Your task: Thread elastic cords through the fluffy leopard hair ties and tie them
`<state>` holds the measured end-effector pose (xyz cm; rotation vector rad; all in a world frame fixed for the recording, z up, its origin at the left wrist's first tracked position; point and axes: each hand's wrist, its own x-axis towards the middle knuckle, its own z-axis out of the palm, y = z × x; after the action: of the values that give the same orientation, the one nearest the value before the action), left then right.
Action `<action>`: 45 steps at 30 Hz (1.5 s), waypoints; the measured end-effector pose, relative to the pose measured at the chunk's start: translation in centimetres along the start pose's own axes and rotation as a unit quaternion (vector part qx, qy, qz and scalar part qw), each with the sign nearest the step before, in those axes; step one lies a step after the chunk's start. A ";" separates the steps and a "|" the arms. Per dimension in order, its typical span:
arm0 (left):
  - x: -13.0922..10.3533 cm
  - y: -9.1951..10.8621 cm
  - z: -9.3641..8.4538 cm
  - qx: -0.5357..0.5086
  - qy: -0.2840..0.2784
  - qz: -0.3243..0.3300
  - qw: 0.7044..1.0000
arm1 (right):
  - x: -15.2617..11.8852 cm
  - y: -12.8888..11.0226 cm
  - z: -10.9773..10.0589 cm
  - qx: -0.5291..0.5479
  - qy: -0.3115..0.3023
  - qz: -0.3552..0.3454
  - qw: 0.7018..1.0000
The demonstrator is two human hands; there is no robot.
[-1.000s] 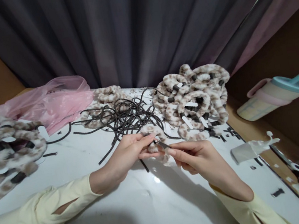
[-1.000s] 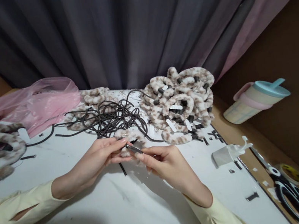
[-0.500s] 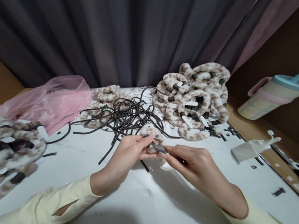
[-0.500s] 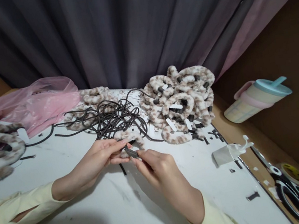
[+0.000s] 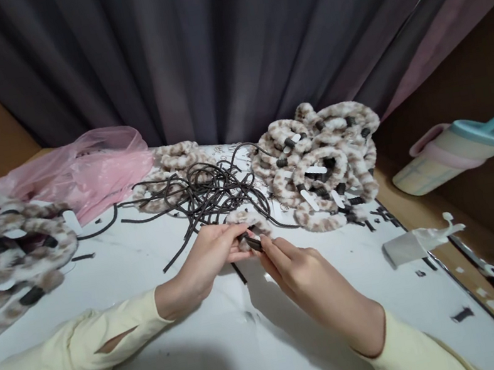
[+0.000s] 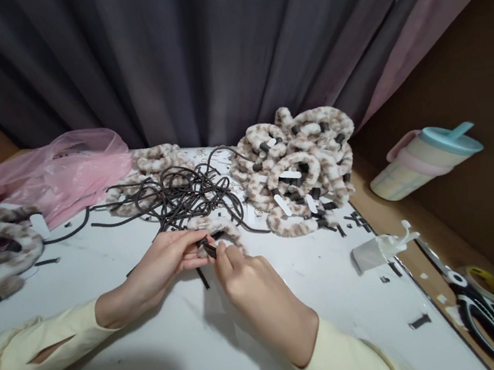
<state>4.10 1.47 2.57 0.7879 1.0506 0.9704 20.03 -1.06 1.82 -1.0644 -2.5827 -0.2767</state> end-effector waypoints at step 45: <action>0.1 1.3 -0.6 0.004 -0.029 0.064 0.998 | 2.2 0.9 -2.9 0.232 0.051 0.131 0.962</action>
<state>3.18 2.07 3.55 0.8936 0.9639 1.0461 19.85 0.16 5.35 -1.1524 -2.2182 0.3167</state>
